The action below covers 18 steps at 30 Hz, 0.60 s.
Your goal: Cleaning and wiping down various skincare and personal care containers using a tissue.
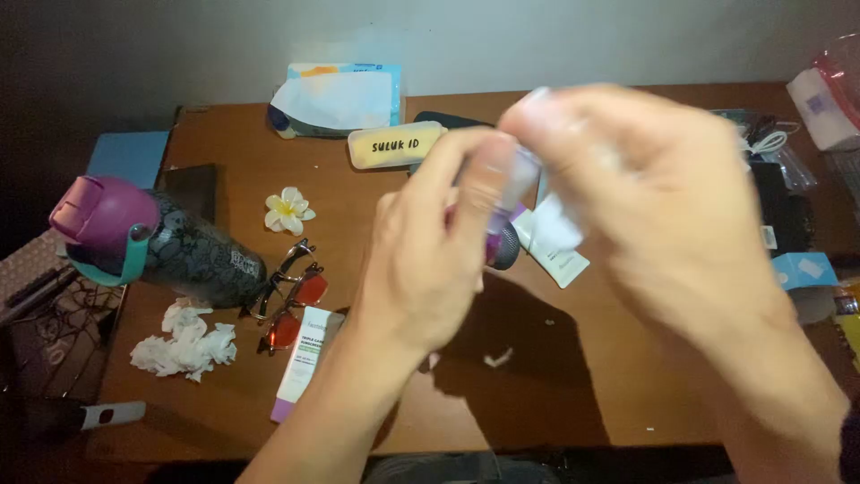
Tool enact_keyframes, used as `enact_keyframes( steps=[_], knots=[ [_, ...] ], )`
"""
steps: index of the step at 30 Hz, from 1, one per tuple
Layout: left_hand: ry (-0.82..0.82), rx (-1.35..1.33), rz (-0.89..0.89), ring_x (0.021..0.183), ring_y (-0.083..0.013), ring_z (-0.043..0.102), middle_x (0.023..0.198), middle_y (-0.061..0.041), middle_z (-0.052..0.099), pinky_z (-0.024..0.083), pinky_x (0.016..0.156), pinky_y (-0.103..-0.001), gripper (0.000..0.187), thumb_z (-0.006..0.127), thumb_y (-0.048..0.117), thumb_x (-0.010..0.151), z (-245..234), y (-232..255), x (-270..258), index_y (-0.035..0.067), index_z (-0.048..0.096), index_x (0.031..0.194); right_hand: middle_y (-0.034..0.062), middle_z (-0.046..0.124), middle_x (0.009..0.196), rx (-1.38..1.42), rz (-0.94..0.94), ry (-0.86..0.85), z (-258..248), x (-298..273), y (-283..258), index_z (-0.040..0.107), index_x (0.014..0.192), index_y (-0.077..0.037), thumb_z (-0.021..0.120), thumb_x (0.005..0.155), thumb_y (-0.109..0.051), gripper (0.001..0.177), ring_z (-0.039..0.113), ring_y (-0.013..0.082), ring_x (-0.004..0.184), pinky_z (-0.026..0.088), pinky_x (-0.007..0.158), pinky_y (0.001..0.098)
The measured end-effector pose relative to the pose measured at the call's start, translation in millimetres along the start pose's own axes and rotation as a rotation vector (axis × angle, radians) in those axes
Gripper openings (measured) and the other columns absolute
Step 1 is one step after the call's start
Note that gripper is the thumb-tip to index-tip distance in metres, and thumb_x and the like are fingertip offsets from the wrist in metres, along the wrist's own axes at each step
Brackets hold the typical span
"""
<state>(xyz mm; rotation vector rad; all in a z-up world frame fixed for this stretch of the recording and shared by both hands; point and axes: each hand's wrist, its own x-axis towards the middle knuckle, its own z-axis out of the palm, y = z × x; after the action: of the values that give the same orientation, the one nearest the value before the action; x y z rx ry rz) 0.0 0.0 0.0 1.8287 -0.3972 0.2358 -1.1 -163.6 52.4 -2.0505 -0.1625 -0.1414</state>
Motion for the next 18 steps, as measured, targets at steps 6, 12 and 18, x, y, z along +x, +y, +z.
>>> enact_keyframes(
  steps=[6,12,18],
  knots=[
    [0.186,-0.759,-0.17,0.109,-0.0136,0.063,0.12,-0.007,0.067,0.052,0.097,-0.031,0.081,0.044,0.072,0.101,19,-3,-3,-0.001,0.063,0.131,0.0209,0.059,0.142,-0.209,-0.596,0.199,45,-37,0,0.049,0.142,0.001,0.051,0.106,0.007,0.037,0.06,0.0328,0.136,0.047,0.118,0.0358],
    [0.259,-1.179,-0.488,0.093,-0.0187,0.058,0.096,-0.005,0.06,0.052,0.084,-0.037,0.057,0.047,0.067,0.101,24,-10,-1,0.012,0.062,0.098,0.0267,0.048,0.151,-0.206,-0.564,0.065,56,-53,-1,0.045,0.144,0.006,0.058,0.091,0.011,0.054,0.047,0.0407,0.146,0.038,0.123,0.0464],
    [0.224,-1.632,-0.5,0.094,-0.021,0.065,0.084,-0.004,0.059,0.058,0.089,-0.038,0.054,0.055,0.063,0.098,28,-10,5,0.011,0.055,0.081,0.0237,0.057,0.144,-0.21,-0.527,0.048,42,-71,3,0.062,0.132,0.001,0.061,0.079,0.015,0.054,0.055,0.0366,0.141,0.045,0.118,0.0424]
  ],
)
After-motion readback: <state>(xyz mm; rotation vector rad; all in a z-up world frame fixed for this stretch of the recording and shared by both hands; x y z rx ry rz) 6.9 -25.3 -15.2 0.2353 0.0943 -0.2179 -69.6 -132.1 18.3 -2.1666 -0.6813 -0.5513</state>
